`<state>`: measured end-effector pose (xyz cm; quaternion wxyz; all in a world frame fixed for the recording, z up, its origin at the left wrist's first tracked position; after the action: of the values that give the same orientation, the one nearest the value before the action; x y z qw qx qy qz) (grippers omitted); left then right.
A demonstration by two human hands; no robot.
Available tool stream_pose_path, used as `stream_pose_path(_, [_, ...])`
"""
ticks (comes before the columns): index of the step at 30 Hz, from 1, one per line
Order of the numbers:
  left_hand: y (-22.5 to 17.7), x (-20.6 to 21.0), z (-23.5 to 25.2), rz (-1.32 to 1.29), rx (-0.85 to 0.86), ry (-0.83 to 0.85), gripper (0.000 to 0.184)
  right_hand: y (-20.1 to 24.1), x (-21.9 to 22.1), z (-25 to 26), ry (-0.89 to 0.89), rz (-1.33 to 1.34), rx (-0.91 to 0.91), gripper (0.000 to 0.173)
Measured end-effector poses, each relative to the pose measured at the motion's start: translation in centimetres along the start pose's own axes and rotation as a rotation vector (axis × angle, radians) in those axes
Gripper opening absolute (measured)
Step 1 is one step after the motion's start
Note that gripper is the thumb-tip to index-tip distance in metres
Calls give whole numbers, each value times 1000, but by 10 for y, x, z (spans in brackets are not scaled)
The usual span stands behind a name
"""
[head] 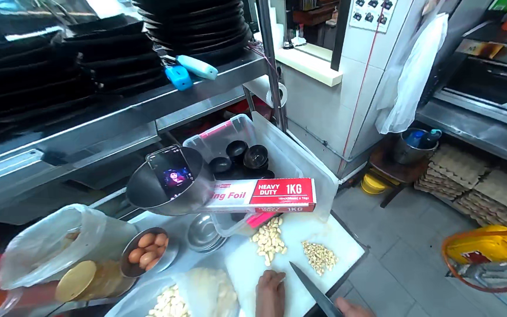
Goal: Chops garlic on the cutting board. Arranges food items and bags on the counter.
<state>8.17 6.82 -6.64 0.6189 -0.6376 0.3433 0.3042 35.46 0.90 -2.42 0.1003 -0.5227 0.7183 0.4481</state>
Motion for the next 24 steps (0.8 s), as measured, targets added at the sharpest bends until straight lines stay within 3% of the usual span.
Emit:
stream_pose_path(3, [-17, 2, 5, -14, -2, 85, 21, 14, -5, 8, 45, -10, -15, 54])
stream_pose_path(6, [-31, 9, 8, 15, -10, 125, 17, 18, -7, 8, 35, -91, -9, 64])
stream_pose_path(14, [-30, 22, 17, 97, 52, 105, 18, 17, -27, -29, 13, -264, 0, 59])
stream_pose_path(20, [-29, 19, 13, 214, 98, 124, 21, 4, -9, 8, 43, -148, -25, 57])
stream_pose_path(24, [-12, -4, -5, 307, -30, 211, 28, 12, -18, 17, -3, -131, -1, 54])
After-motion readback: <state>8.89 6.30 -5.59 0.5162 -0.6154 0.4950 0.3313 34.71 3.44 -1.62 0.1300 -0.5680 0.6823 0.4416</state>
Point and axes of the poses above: each hand's wrist, its own z-axis towards the middle knuckle, its own x-axis out of the palm, y = z × x, the point moved 5 cm from there along z, towards the middle knuckle, and after that the axes turned 1 degree about x, right-handed, at the moved point
